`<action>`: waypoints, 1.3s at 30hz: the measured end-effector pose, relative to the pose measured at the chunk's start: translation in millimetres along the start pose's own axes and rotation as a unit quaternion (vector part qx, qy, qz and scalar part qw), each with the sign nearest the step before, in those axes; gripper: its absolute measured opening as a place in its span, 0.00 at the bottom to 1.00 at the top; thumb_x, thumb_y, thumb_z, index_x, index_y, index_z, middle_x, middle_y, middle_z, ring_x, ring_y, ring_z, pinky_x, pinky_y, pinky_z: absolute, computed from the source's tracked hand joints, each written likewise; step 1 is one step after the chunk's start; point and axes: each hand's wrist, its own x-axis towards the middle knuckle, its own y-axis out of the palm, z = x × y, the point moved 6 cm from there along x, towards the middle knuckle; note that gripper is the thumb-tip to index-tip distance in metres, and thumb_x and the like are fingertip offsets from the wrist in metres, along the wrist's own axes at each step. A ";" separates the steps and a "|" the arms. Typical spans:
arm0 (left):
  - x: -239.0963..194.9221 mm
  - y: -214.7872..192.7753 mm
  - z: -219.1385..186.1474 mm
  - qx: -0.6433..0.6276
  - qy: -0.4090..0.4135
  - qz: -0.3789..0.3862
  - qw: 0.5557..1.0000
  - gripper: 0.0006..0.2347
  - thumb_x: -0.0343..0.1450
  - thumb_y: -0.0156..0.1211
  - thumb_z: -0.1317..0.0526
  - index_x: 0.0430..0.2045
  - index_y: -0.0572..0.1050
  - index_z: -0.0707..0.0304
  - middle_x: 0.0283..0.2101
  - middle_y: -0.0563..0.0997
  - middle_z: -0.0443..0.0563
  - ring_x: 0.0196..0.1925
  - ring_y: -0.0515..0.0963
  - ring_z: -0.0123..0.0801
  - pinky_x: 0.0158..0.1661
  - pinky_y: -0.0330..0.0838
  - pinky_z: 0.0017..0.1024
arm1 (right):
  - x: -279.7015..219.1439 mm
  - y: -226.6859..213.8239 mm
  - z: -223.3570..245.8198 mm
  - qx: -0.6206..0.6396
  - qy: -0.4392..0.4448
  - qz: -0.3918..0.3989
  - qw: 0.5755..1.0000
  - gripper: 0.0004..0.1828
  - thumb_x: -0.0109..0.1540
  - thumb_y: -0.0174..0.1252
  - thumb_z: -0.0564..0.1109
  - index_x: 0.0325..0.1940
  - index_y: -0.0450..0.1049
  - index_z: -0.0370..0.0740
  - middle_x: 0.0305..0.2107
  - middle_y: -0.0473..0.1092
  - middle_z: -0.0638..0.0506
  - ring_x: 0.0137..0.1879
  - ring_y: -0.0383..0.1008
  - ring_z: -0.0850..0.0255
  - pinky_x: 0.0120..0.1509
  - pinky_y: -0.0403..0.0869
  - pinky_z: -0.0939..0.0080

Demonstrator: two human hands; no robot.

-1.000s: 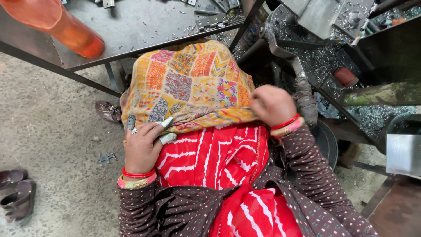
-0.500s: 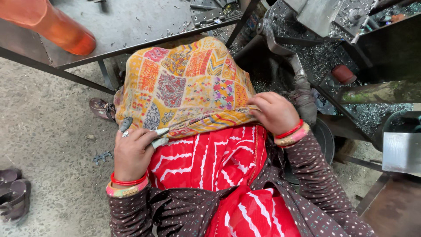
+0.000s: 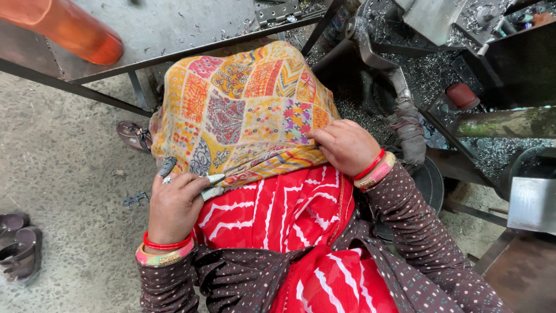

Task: The person positions metal plates onto a drilling machine one by one to create holes and then places the finished plates into a metal tray.

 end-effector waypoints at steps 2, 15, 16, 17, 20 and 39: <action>0.6 1.7 1.5 -0.003 -0.006 0.005 1.000 0.09 0.62 0.62 0.69 0.34 0.82 0.59 0.35 0.81 0.46 0.42 0.79 0.42 0.54 0.65 0.43 | 1.5 0.8 -7.1 -0.002 0.016 0.001 1.000 0.16 0.59 0.61 0.39 0.52 0.76 0.42 0.36 0.74 0.48 0.47 0.75 0.50 0.54 0.72 0.50; 3.1 6.6 7.5 -0.010 -0.028 0.021 0.999 0.09 0.62 0.63 0.68 0.34 0.82 0.58 0.34 0.81 0.46 0.41 0.79 0.42 0.50 0.64 0.43 | -79.5 -78.9 -86.2 -0.243 0.217 -0.283 0.902 0.11 0.69 0.62 0.32 0.55 0.78 0.40 0.44 0.78 0.47 0.54 0.78 0.53 0.78 0.65 0.49; 2.9 6.4 7.6 -0.008 -0.030 0.024 0.999 0.09 0.62 0.63 0.68 0.34 0.83 0.58 0.34 0.81 0.46 0.41 0.79 0.43 0.49 0.64 0.43 | -83.9 -77.6 -83.8 -0.250 0.218 -0.296 0.896 0.12 0.68 0.63 0.31 0.55 0.79 0.40 0.44 0.78 0.47 0.53 0.79 0.53 0.76 0.68 0.50; 2.6 5.9 7.5 -0.009 -0.032 0.025 0.999 0.09 0.62 0.63 0.68 0.33 0.82 0.58 0.34 0.81 0.46 0.41 0.79 0.42 0.50 0.64 0.43 | -88.9 -75.0 -87.3 -0.155 0.243 -0.326 0.900 0.12 0.68 0.63 0.31 0.55 0.79 0.38 0.44 0.78 0.47 0.53 0.79 0.55 0.71 0.71 0.53; 2.9 6.8 8.0 -0.012 -0.036 0.028 0.999 0.09 0.62 0.62 0.69 0.33 0.82 0.59 0.34 0.81 0.47 0.41 0.79 0.42 0.50 0.65 0.43 | -98.2 -63.7 -99.5 0.097 0.281 -0.390 0.872 0.13 0.67 0.65 0.29 0.56 0.79 0.36 0.46 0.78 0.48 0.51 0.80 0.63 0.59 0.78 0.63; 0.7 5.3 6.1 0.000 -0.020 0.015 1.000 0.09 0.62 0.63 0.68 0.34 0.82 0.59 0.35 0.81 0.47 0.42 0.78 0.43 0.49 0.66 0.42 | -111.6 -27.0 -69.0 0.614 0.306 -0.387 0.616 0.12 0.72 0.55 0.33 0.59 0.74 0.30 0.46 0.76 0.46 0.49 0.81 0.59 0.62 0.81 0.55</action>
